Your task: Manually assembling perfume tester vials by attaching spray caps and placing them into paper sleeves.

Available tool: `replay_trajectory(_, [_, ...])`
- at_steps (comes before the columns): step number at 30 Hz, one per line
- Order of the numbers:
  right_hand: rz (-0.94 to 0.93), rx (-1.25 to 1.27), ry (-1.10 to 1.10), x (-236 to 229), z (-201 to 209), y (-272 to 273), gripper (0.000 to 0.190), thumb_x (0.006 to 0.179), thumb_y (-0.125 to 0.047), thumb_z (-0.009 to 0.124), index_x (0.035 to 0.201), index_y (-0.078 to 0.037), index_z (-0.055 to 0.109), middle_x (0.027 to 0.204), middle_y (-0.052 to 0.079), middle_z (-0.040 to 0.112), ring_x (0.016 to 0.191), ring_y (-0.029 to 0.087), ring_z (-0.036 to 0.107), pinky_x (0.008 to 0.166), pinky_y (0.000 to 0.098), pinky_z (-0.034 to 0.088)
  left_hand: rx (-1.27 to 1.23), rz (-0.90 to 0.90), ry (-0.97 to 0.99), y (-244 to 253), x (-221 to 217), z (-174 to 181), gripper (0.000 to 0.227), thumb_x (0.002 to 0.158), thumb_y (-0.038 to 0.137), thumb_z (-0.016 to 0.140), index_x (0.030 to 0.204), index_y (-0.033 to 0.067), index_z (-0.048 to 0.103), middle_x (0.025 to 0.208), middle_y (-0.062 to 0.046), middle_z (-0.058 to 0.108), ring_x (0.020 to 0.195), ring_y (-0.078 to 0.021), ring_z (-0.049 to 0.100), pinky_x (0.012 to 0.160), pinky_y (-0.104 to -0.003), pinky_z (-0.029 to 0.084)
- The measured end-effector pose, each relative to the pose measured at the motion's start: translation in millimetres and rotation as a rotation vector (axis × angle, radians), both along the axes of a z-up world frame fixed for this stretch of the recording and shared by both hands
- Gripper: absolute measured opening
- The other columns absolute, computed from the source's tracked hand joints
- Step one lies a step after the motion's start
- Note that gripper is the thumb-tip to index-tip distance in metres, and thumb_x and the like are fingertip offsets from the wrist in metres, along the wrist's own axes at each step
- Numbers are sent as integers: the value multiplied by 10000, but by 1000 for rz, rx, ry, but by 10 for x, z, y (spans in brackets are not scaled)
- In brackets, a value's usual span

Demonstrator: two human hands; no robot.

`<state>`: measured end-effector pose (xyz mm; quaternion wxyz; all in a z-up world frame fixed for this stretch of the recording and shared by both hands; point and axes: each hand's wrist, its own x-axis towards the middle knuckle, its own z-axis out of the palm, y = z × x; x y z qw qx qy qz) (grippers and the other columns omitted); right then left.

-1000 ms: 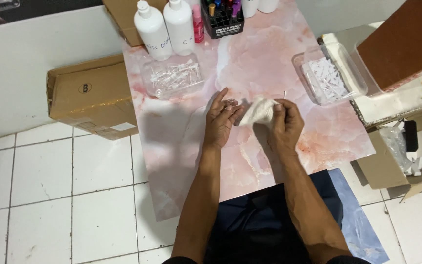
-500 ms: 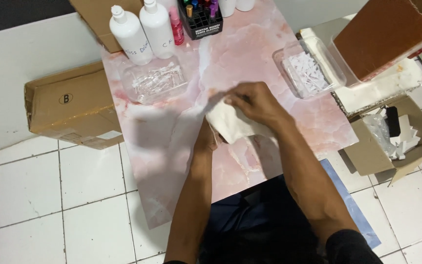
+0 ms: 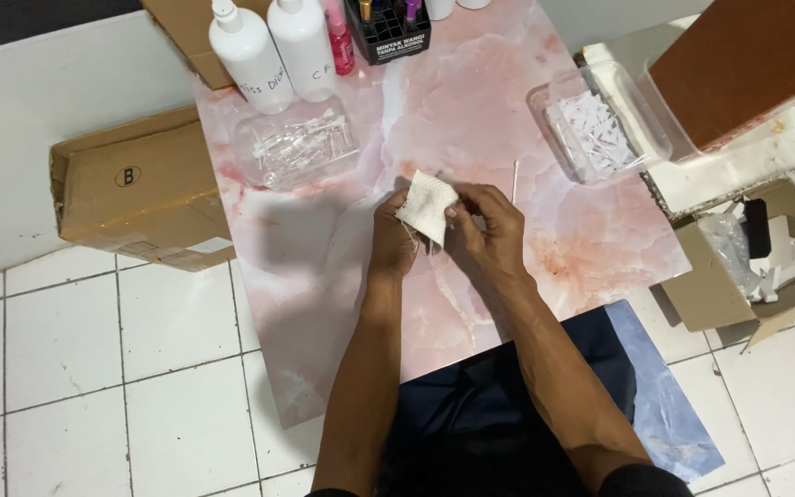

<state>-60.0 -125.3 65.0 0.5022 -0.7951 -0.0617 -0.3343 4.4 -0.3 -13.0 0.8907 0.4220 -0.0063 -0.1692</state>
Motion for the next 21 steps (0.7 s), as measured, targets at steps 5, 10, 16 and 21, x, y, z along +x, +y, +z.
replay_trajectory(5, [7,-61,102,23,-125,-151,138,995,-55,684,1099,9,748,890,175,664,757,320,692,635,402,544,187,-18,-206,36,-26,166,141,867,-60,747,1000,-16,729,810,-156,722,680,-211,697,542,-343,597])
replay_trajectory(10, [-30,-28,229,44,-288,-163,129,1030,-42,602,1073,50,682,795,228,648,682,345,663,581,432,493,307,-4,-302,-49,-49,120,149,808,-86,751,929,-15,702,722,-132,676,617,-168,655,474,-304,536])
replay_trajectory(16, [-90,481,280,15,-84,153,86,1008,-69,648,1000,-20,717,703,35,610,667,102,555,572,260,457,286,-15,-256,-20,-111,213,136,827,-43,767,943,5,716,764,-73,700,672,-114,641,584,-264,536])
replay_trajectory(21, [-99,418,126,11,-73,116,137,917,-54,796,1038,8,782,864,112,679,800,102,587,677,261,489,230,0,-290,-17,-99,373,154,827,-81,757,940,15,713,740,-101,698,668,-148,671,617,-268,549])
